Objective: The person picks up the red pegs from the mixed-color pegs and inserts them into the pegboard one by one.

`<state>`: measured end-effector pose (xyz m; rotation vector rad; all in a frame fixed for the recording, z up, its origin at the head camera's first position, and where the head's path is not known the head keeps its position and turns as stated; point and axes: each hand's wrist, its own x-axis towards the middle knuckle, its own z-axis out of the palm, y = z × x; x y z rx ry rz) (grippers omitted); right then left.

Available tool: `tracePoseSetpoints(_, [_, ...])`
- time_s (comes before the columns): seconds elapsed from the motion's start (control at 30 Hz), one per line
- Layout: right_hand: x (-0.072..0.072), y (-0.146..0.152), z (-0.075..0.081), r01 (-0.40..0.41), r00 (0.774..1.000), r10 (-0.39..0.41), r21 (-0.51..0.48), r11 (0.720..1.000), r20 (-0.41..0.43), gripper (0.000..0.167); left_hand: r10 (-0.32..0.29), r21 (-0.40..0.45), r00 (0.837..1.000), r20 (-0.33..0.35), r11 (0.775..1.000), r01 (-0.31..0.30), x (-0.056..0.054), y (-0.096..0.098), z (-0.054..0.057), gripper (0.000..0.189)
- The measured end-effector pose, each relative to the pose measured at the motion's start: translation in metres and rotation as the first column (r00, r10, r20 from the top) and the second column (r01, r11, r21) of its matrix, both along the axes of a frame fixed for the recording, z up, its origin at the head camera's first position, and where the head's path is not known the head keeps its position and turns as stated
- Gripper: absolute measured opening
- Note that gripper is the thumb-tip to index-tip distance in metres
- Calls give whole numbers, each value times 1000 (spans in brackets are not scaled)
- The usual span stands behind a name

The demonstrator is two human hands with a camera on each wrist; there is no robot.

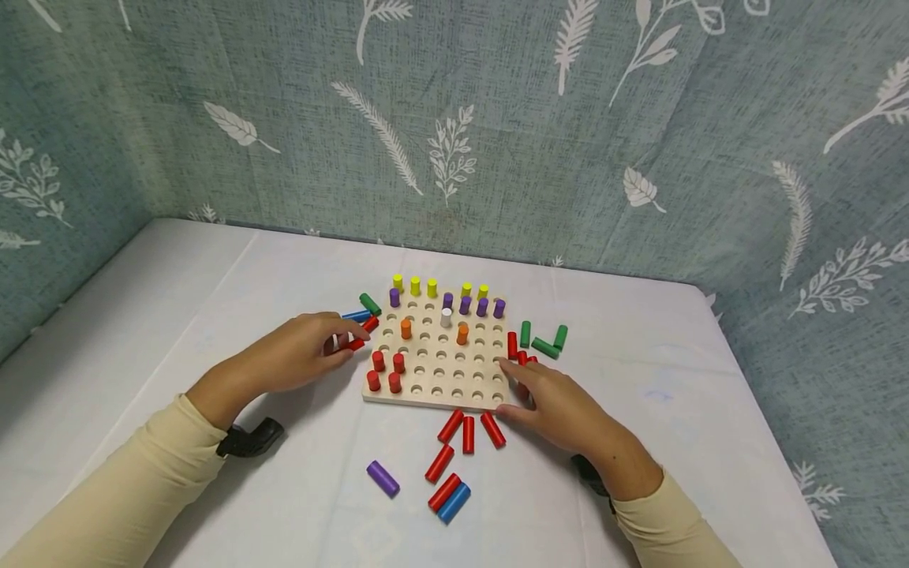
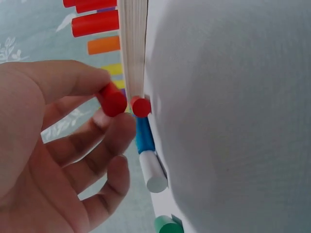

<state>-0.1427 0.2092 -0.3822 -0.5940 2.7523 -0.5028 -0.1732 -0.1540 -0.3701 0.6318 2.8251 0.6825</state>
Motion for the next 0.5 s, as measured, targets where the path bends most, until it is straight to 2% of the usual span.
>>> tracePoseSetpoints(0.1, [1, 0, 0, 0, 1000, 0, -6, 1000, 7, 73, 24, 9, 1000, -10, 1000, -24, 2, 2, 1, 28])
tracePoseSetpoints(0.27, [1, 1, -1, 2, 1000, -2, -3, 1000, 9, 73, 65, 82, 997, -41, 995, -62, 5, 6, 0, 31])
tracePoseSetpoints(0.5, [1, 1, -2, -6, 1000, 6, 2, 1000, -9, 74, 85, 159, 988, -129, 985, -63, 11, 14, 5, 33])
